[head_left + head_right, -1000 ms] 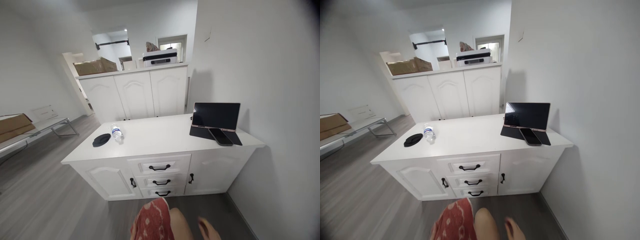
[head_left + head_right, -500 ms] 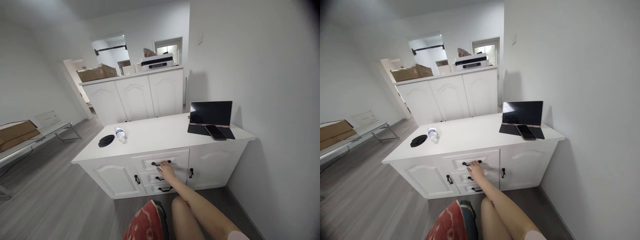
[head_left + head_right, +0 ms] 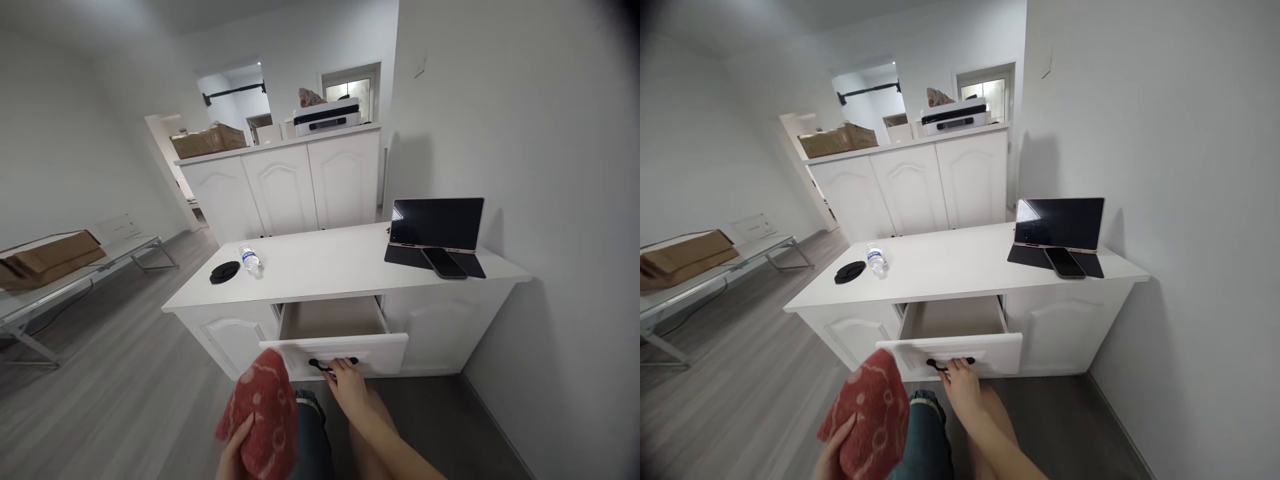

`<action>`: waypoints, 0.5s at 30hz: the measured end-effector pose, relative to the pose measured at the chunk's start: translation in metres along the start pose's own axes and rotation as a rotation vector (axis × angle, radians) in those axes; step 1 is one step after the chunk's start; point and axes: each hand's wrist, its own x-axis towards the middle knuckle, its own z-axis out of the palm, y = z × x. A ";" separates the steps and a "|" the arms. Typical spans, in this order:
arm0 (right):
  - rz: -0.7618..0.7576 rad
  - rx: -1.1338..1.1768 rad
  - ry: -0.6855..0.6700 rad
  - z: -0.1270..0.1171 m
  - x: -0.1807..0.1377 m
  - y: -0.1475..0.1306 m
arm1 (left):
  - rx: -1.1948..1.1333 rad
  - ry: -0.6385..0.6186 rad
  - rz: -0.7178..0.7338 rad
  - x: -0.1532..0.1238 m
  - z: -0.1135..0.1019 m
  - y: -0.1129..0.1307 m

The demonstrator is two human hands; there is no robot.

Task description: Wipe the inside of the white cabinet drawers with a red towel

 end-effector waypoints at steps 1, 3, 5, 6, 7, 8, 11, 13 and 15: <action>0.011 -0.001 -0.015 -0.003 -0.007 -0.003 | -0.020 0.002 0.007 0.006 0.004 0.005; 0.025 -0.009 -0.043 -0.008 -0.019 -0.007 | -0.046 -0.008 0.044 0.018 0.015 0.015; 0.022 -0.008 -0.064 -0.011 -0.030 -0.010 | -0.037 -0.041 0.079 0.026 0.031 0.028; 0.013 -0.004 -0.071 -0.011 -0.035 -0.010 | -0.023 -0.056 0.090 0.029 0.040 0.035; 0.000 0.000 -0.075 -0.010 -0.041 -0.011 | -0.003 -0.073 0.097 0.031 0.050 0.043; -0.012 0.002 -0.078 -0.008 -0.046 -0.010 | 0.019 -0.090 0.122 0.033 0.059 0.050; -0.037 -0.006 -0.074 0.001 -0.061 -0.008 | 0.101 -0.129 0.363 0.045 0.084 0.070; -0.048 -0.011 -0.067 0.005 -0.068 -0.006 | 0.205 -0.131 0.574 0.060 0.097 0.080; -0.059 -0.010 -0.056 0.007 -0.072 -0.005 | 0.416 -0.087 0.740 0.080 0.108 0.085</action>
